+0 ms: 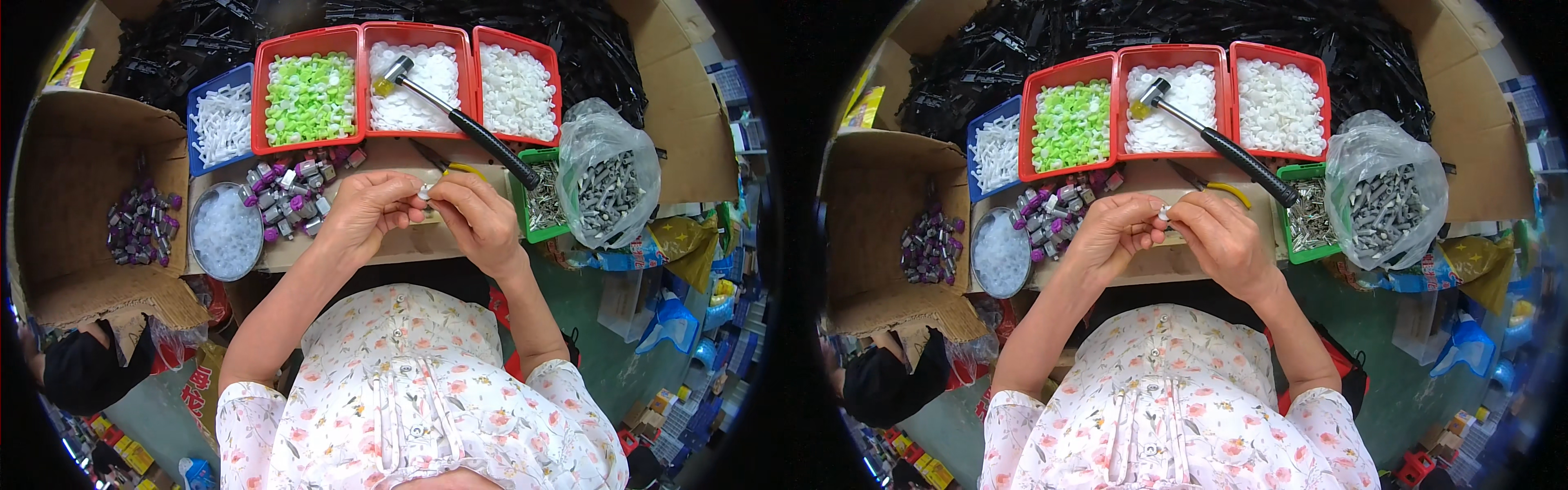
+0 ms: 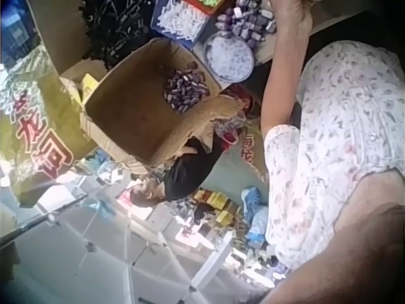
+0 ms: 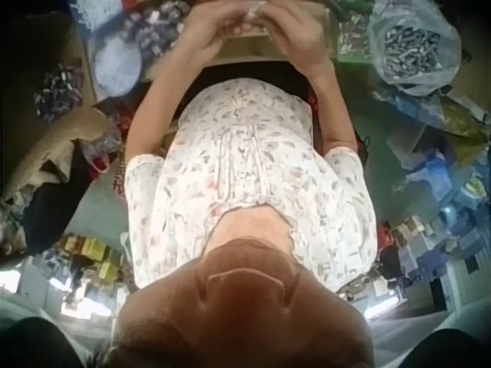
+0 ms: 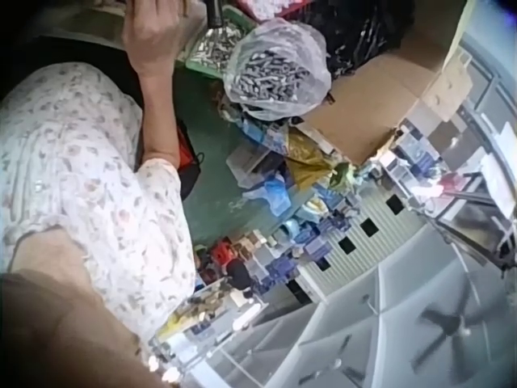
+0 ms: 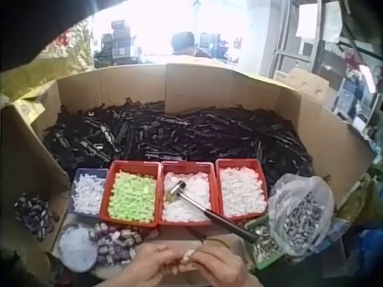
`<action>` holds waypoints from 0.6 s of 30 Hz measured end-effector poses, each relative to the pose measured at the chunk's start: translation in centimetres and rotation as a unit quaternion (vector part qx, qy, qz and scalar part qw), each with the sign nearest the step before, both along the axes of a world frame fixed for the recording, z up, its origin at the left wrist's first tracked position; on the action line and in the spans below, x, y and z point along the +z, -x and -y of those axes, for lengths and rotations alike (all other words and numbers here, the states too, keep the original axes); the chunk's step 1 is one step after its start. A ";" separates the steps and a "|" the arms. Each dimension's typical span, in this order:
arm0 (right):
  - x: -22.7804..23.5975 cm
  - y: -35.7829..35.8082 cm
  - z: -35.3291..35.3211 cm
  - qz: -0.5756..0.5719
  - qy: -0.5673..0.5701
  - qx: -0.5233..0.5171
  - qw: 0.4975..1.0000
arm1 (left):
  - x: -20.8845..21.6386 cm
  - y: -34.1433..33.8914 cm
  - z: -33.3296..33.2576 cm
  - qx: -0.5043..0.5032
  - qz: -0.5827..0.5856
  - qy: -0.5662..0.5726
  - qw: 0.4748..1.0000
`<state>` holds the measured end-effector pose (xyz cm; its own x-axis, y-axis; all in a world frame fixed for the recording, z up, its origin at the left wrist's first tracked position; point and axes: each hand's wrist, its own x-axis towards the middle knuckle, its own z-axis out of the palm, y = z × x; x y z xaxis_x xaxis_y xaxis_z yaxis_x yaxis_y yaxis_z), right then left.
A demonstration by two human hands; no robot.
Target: Assembling small plastic components into a base using a hammer and manual dexterity.
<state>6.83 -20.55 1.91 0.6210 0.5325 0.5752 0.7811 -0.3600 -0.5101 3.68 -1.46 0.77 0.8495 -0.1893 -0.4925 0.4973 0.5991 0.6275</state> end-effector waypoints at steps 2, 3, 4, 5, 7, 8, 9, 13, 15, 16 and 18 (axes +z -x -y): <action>0.0 0.1 0.0 0.008 0.001 0.002 1.000 | -0.1 0.3 -0.2 -0.001 -0.004 0.007 1.000; -0.1 0.2 0.1 0.012 -0.002 0.006 1.000 | -0.1 0.5 -0.3 -0.011 -0.002 0.008 1.000; -0.2 0.2 0.1 0.015 -0.004 0.010 1.000 | -0.1 0.6 -0.3 -0.021 0.000 0.008 1.000; -0.2 0.2 0.2 0.014 -0.004 0.010 1.000 | 0.0 0.8 -0.3 -0.021 -0.001 0.007 1.000; -0.3 0.1 0.2 -0.019 0.000 0.018 1.000 | 0.6 1.2 -0.1 -0.012 0.004 -0.055 0.998; -0.5 0.1 0.2 -0.020 0.000 0.018 1.000 | 0.8 1.5 0.0 -0.012 0.003 -0.055 0.998; -0.8 0.2 0.2 -0.053 -0.010 0.016 0.998 | 1.0 1.9 0.1 0.001 0.032 -0.145 0.989; -1.4 0.5 -0.5 -0.106 -0.024 0.007 0.994 | 0.1 3.6 -0.1 0.090 0.272 -0.478 0.830; -1.7 0.5 -0.8 -0.119 -0.014 0.010 0.993 | -0.4 4.1 -0.9 0.093 0.325 -0.565 0.752; -1.9 0.5 -0.9 -0.131 -0.005 0.012 0.991 | -0.7 4.3 -1.2 0.094 0.374 -0.643 0.662; -2.4 0.5 -1.3 -0.126 0.001 0.016 0.992 | -1.6 4.7 -1.5 0.095 0.403 -0.671 0.616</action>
<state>6.35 -19.25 -0.46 0.7277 0.5549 0.4032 0.6401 -0.3382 -0.6898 -1.00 0.01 -0.84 0.8642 0.0702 0.4982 -0.2976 -0.7271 0.6187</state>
